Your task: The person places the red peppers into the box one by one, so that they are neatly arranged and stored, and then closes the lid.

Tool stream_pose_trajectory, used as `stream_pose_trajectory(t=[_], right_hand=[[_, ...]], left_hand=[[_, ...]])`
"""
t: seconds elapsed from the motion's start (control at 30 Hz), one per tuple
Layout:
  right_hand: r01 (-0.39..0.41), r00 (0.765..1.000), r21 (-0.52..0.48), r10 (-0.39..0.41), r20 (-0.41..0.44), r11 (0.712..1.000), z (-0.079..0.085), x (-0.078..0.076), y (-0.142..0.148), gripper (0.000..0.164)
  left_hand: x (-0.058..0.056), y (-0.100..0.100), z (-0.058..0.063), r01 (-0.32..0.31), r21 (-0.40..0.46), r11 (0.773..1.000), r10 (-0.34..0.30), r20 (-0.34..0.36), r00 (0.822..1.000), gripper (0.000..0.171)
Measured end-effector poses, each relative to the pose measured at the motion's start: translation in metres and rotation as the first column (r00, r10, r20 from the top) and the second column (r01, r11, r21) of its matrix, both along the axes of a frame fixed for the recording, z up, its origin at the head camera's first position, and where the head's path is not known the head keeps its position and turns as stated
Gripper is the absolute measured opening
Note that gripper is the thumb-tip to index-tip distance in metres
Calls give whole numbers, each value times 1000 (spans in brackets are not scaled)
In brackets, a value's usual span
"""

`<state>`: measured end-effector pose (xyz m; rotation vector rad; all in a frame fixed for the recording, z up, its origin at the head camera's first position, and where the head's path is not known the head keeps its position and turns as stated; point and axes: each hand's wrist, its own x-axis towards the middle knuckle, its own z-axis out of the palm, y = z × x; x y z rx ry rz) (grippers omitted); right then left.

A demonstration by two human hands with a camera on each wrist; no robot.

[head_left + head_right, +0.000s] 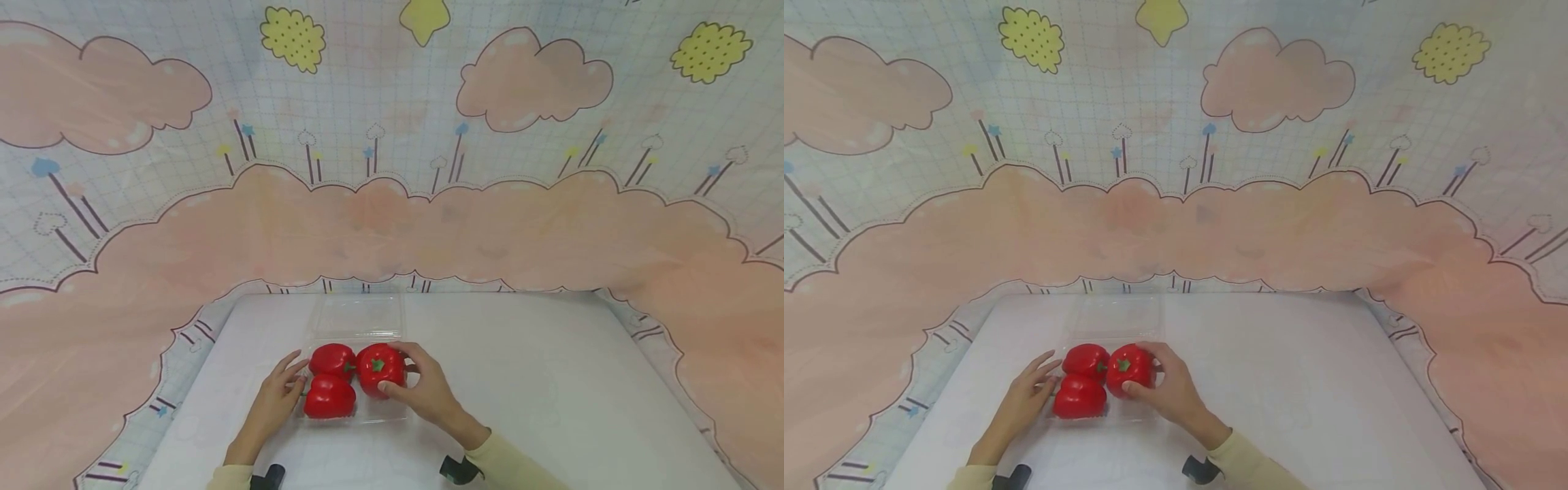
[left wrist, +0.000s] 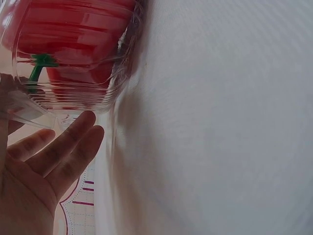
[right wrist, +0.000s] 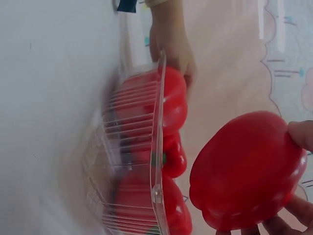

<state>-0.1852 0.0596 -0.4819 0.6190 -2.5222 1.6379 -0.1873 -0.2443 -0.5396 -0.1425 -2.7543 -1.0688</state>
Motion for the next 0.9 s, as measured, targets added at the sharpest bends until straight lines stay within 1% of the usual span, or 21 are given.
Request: stream_pose_trajectory(t=[0.23,0.37,0.57,0.73,0.9], right_hand=[[-7,1000,53,6,17,999,3,1,-4,63],[-10,1000,81,9,13,997,1,0,-6,63],[-8,998,118,1,59,993,-1,0,-12,64],[0,999,162,-8,50,987,-3,0,-18,64],[4,999,177,-12,45,984,-7,1,-24,67]], left_hand=[[-1,0,-1,5,5,1000,-5,-14,1000,40],[-1,0,-2,9,8,1000,-9,-27,1000,40],[-1,0,-2,15,5,1000,-15,-38,999,39],[0,-1,-1,18,7,1000,-17,-35,999,39],[-1,-1,-1,20,8,1000,-19,-48,999,39]])
